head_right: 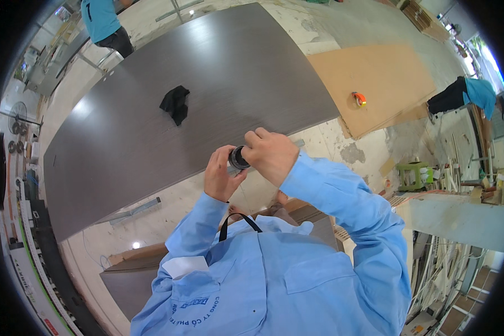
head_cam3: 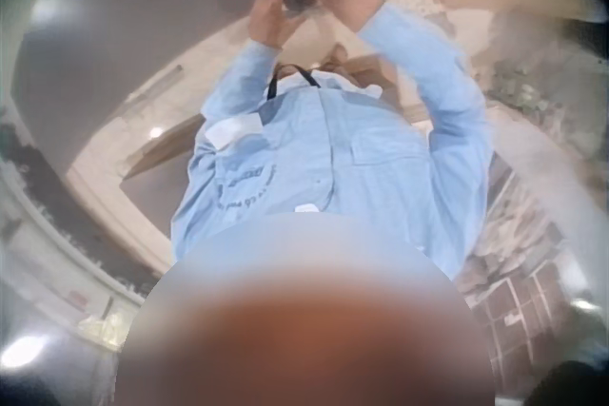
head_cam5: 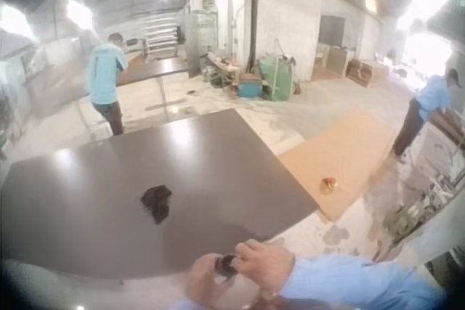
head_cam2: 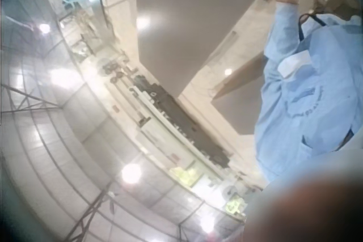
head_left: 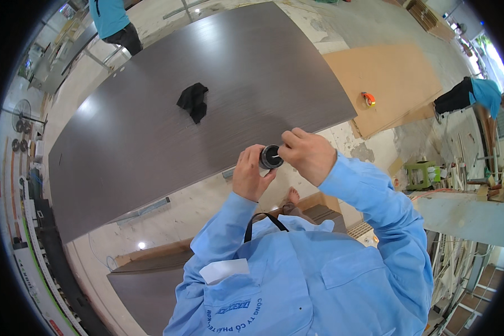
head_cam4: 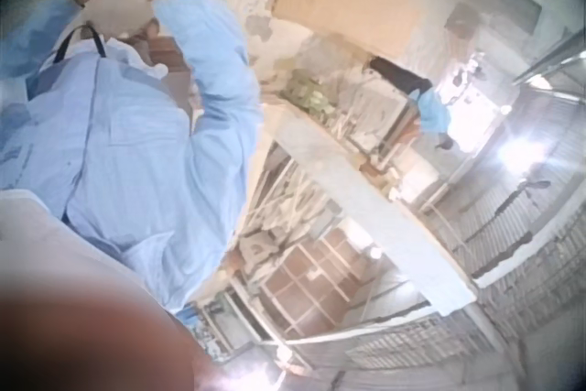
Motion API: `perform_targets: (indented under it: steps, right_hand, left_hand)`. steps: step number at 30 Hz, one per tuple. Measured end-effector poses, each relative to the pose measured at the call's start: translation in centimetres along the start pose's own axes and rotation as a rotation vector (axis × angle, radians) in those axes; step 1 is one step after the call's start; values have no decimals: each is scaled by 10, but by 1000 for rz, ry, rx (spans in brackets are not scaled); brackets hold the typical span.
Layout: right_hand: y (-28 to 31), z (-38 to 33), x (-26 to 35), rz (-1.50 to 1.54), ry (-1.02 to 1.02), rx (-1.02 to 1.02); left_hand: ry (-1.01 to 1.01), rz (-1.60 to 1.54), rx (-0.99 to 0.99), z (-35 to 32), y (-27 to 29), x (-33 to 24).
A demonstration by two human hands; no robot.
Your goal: The person mixes a dark substance in a small container using a stick, then applies it to the edges of a large metal sheet. They wipe the applied substance with a black cloth and continue applying it along the edges.
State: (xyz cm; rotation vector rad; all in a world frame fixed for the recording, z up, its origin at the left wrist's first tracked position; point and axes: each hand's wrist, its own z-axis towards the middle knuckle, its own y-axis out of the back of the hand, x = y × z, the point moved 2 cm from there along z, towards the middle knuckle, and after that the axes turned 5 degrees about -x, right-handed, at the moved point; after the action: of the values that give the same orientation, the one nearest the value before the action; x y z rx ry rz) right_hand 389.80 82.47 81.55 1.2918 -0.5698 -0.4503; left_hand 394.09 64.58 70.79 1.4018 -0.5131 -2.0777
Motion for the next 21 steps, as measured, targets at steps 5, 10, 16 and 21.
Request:
perform_targets:
  steps: [5,10,16,21]
  right_hand:
    - [-26,33,32,-156,39,236]
    - [-4,36,44,-88,-42,95]
    - [5,20,47,0,-162,31]
    - [11,7,37,25,-193,-51]
  left_hand:
    - [-38,-51,-2,-15,16,10]
    - [51,-141,-41,-27,34,28]
    - [108,-236,-69,-33,35,34]
    - [106,-250,-39,-25,24,25]
